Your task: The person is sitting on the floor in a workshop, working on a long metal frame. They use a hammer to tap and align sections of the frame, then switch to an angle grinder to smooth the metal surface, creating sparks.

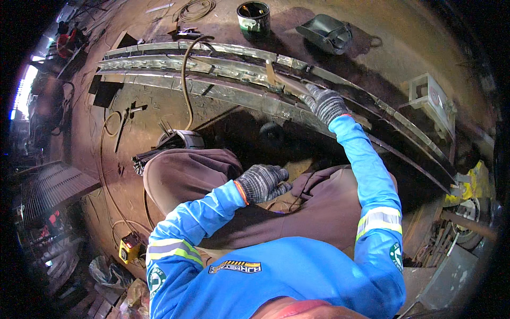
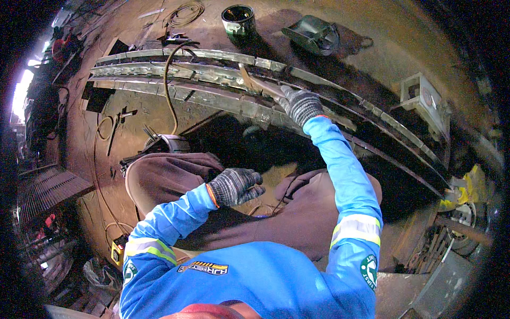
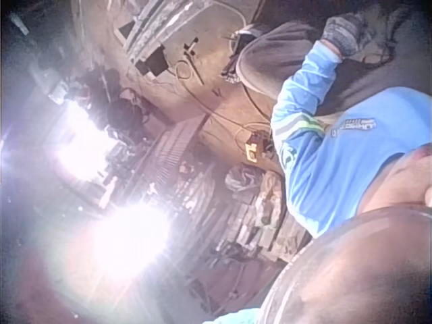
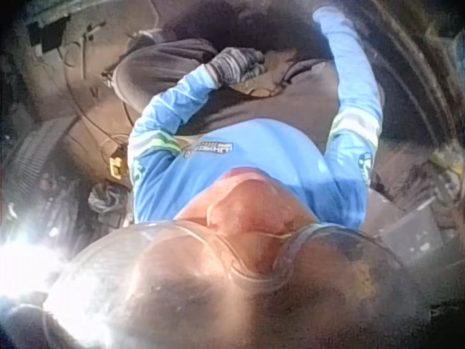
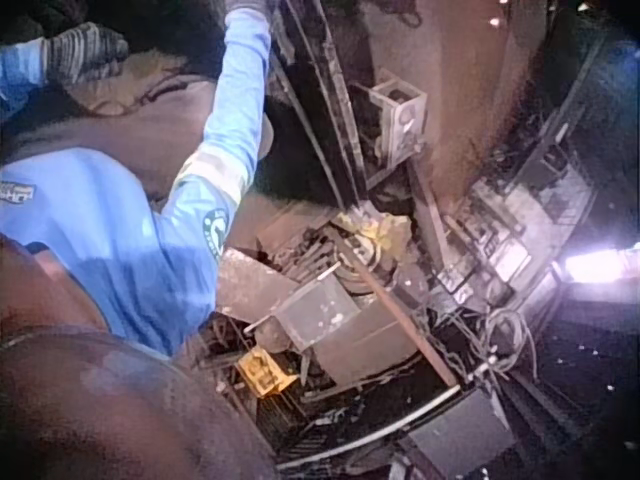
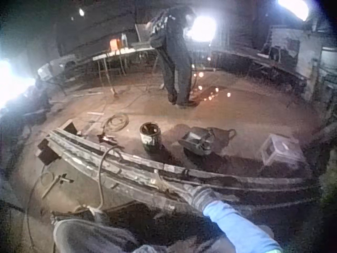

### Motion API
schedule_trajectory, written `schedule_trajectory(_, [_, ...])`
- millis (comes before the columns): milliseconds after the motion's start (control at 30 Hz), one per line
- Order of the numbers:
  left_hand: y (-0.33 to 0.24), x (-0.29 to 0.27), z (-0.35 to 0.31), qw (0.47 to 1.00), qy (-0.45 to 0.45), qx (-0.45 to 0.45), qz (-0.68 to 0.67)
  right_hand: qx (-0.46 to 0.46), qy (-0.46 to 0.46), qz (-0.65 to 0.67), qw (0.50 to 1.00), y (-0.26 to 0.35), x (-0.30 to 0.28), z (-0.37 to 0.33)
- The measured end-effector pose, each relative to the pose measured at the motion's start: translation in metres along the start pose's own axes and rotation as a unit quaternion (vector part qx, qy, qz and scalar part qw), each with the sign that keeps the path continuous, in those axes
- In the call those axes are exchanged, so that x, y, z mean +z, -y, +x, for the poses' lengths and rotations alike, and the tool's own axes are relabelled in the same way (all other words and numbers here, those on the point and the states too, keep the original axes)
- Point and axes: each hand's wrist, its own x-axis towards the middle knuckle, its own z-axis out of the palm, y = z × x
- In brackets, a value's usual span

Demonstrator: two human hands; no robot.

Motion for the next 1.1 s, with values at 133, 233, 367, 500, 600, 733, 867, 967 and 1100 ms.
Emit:
schedule_trajectory(133, [0.002, 0.004, -0.001, 1.000, -0.015, 0.016, 0.010, 0.000, -0.032, 0.030, 0.999, 0.002, 0.000, -0.001])
schedule_trajectory(233, [0.000, 0.001, 0.000, 1.000, -0.009, 0.011, 0.001, 0.032, 0.116, -0.026, 0.992, 0.010, 0.011, -0.009])
schedule_trajectory(367, [0.004, 0.004, 0.001, 1.000, -0.014, 0.018, 0.008, 0.084, 0.143, 0.005, 0.986, 0.026, -0.022, 0.002])
schedule_trajectory(500, [0.001, 0.004, 0.000, 1.000, -0.011, 0.011, 0.012, 0.047, -0.069, 0.093, 0.992, 0.024, -0.016, -0.001])
schedule_trajectory(600, [0.001, 0.005, -0.001, 1.000, -0.012, 0.010, 0.012, 0.008, -0.064, 0.107, 0.992, 0.013, 0.003, -0.002])
schedule_trajectory(733, [0.006, 0.005, -0.003, 0.999, -0.026, 0.027, 0.024, 0.101, 0.169, 0.000, 0.980, 0.030, -0.017, 0.001])
schedule_trajectory(867, [0.003, 0.005, -0.001, 1.000, 0.000, 0.020, 0.016, 0.042, -0.038, 0.053, 0.997, 0.030, -0.015, 0.001])
schedule_trajectory(967, [0.002, 0.003, -0.005, 1.000, 0.008, 0.001, 0.016, 0.015, -0.055, 0.057, 0.997, 0.029, 0.000, -0.002])
schedule_trajectory(1100, [0.000, 0.005, -0.004, 0.999, -0.033, 0.032, 0.023, 0.095, 0.138, -0.023, 0.986, 0.025, 0.013, -0.004])
